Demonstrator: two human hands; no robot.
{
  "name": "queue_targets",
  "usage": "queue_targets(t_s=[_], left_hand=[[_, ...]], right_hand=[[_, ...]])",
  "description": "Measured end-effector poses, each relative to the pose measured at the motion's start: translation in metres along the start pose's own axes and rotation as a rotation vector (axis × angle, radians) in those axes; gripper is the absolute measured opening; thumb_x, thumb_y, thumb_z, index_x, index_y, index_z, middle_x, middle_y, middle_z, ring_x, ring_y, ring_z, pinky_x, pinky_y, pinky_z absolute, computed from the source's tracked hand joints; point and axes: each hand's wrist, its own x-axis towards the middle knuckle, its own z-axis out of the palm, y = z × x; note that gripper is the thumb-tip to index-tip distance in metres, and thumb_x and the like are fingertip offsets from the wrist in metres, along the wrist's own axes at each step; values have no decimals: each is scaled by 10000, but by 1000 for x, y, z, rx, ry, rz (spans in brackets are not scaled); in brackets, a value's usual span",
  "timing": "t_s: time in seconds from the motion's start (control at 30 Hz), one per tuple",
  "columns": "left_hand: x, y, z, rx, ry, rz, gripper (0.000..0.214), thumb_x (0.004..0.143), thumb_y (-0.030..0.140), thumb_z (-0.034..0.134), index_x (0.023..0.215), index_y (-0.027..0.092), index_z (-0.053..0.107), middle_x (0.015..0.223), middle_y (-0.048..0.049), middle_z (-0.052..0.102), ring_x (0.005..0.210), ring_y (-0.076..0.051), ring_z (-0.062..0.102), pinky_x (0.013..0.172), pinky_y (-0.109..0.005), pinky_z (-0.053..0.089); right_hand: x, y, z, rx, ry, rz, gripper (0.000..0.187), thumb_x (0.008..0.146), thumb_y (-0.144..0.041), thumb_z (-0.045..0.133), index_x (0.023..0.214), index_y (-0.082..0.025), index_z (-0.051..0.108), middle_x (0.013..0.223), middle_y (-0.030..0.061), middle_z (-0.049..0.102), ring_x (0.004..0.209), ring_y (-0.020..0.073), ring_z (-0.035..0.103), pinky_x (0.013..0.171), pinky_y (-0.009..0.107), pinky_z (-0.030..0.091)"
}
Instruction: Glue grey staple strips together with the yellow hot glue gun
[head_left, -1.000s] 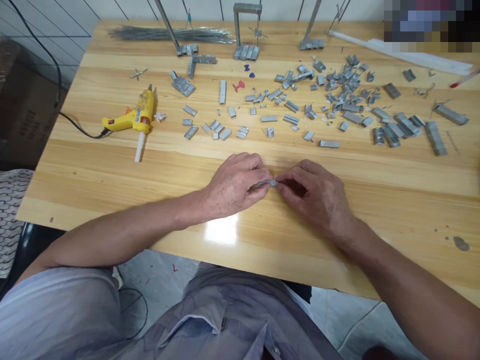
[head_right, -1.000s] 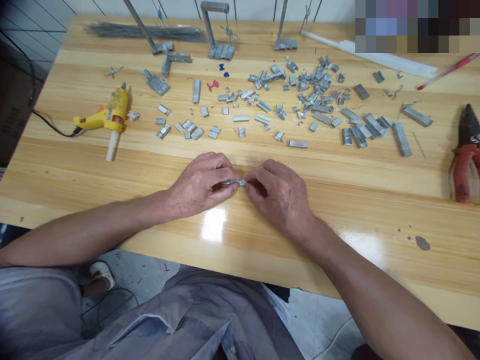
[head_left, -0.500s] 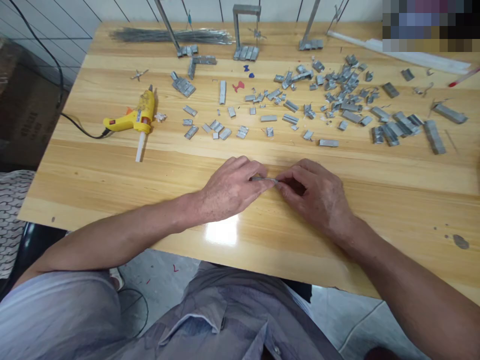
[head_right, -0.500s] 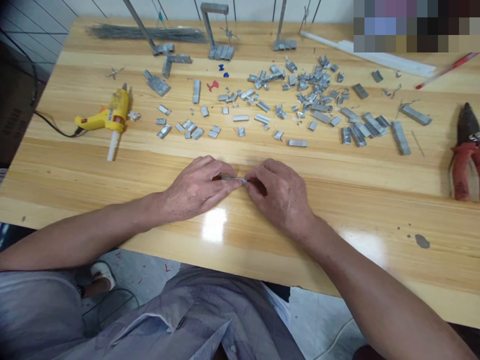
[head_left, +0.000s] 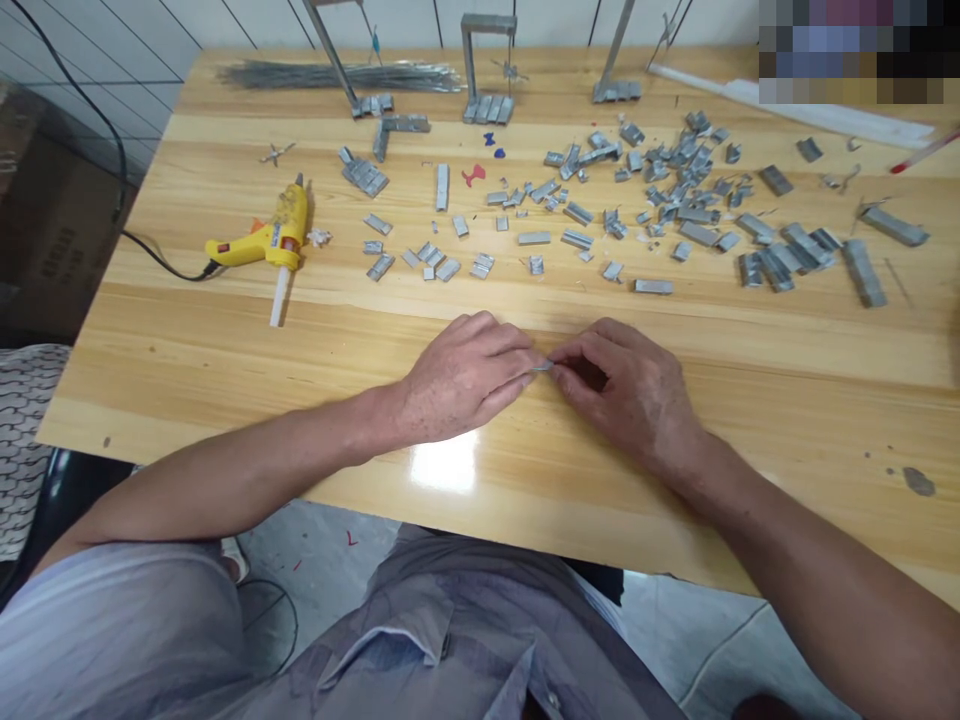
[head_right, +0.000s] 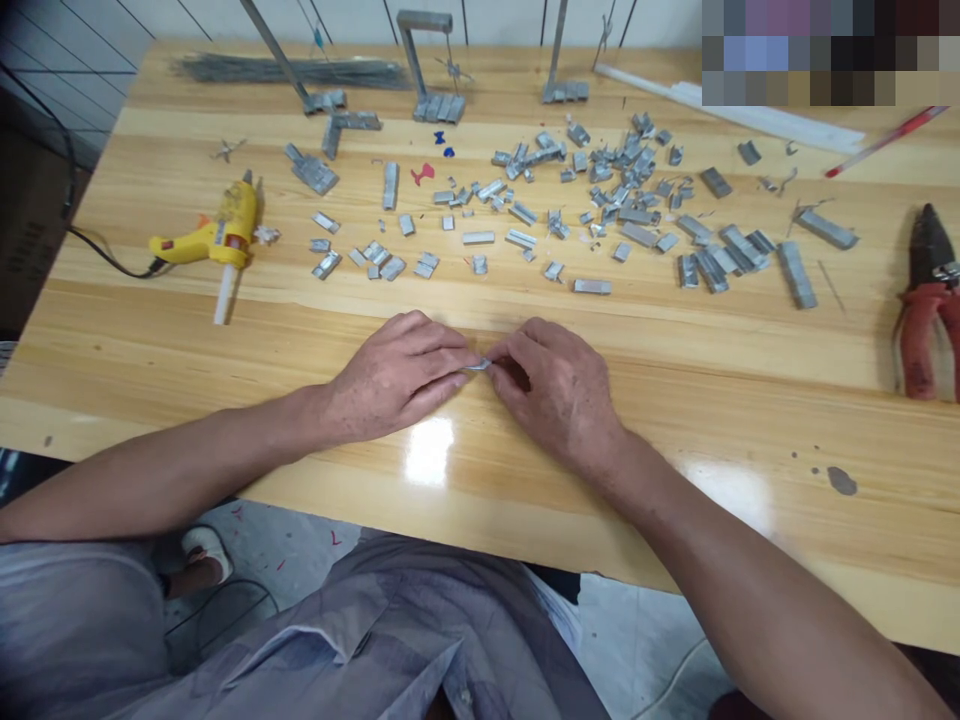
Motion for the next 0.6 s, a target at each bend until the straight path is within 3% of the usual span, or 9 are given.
queue_targets(t_s=[0.13, 0.4, 0.6], left_hand=[[0, 1, 2, 53, -12, -10, 266, 1101, 277, 510, 1184, 197, 749, 1153, -79, 773, 978, -213, 642, 856, -370, 478], [6, 0, 2, -164, 8, -111, 216, 1081, 269, 552, 1120, 192, 750, 1069, -84, 765, 962, -198, 661, 892, -367, 484], [9, 0, 4, -201, 13, -132, 167, 1052, 242, 576, 1088, 180, 727, 1021, -75, 760, 961, -206, 666, 891, -372, 477]], right_hand=[[0, 0, 1, 7, 1, 4, 130, 990, -271, 640, 959, -222, 756, 887, 65, 729, 815, 206, 676, 727, 333, 515], [0, 0, 1, -1, 7, -8, 124, 984, -278, 657, 953, -211, 756, 873, 58, 723, 790, 196, 662, 705, 319, 499], [-1, 2, 2, 3, 9, -15, 110, 974, -258, 663, 958, -206, 759, 879, 58, 723, 799, 198, 664, 710, 321, 500]])
